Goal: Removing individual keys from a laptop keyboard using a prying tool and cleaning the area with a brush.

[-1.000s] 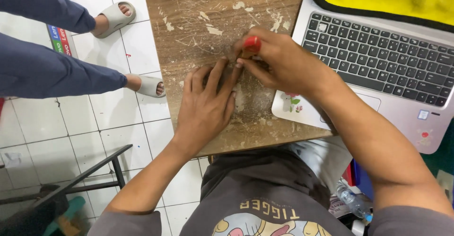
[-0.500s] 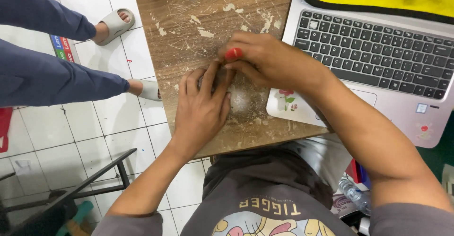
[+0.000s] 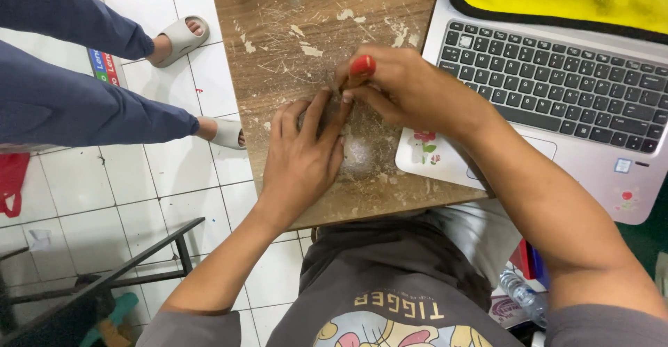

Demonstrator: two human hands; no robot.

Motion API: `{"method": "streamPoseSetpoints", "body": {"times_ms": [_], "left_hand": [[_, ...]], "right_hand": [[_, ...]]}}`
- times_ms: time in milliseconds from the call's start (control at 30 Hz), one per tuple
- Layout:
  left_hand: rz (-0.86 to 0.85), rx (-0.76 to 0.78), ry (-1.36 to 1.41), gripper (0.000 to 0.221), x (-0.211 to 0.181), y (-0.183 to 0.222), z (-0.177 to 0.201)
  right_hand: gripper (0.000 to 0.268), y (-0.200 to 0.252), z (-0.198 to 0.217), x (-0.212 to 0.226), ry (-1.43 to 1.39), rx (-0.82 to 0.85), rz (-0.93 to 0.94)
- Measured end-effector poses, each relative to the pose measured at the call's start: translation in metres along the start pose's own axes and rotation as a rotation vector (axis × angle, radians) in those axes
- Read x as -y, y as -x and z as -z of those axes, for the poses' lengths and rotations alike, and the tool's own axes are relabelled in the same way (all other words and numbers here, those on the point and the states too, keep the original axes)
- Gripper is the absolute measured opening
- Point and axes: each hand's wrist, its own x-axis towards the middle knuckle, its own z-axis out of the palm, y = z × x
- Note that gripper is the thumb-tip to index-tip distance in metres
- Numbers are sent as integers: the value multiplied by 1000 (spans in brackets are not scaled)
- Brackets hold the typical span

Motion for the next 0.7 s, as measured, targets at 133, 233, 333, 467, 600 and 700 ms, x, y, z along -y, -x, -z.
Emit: {"method": "streamPoseSetpoints", "body": {"times_ms": [133,233,333,467,600,700], "left_hand": [[-15,-9,13,48,0,-2,3],[-14,-10,-4,54,1,0,-1],[-6,-7,12,47,1,-2,1],[17,-14,85,45,1,-2,3],[24,-38,144,49,3,-1,4],[31,-51,176,50,4,0,4]], "right_hand": [[17,-1,-1,2,186,45,-81],[12,-4,3,6,-43,37,-58],[16,0,-3,3,151,0,-109],[12,1,2,2,27,-157,-11],[9,9,2,-5,10,-138,-147],[11,13,4,-10,32,-181,-90]]}}
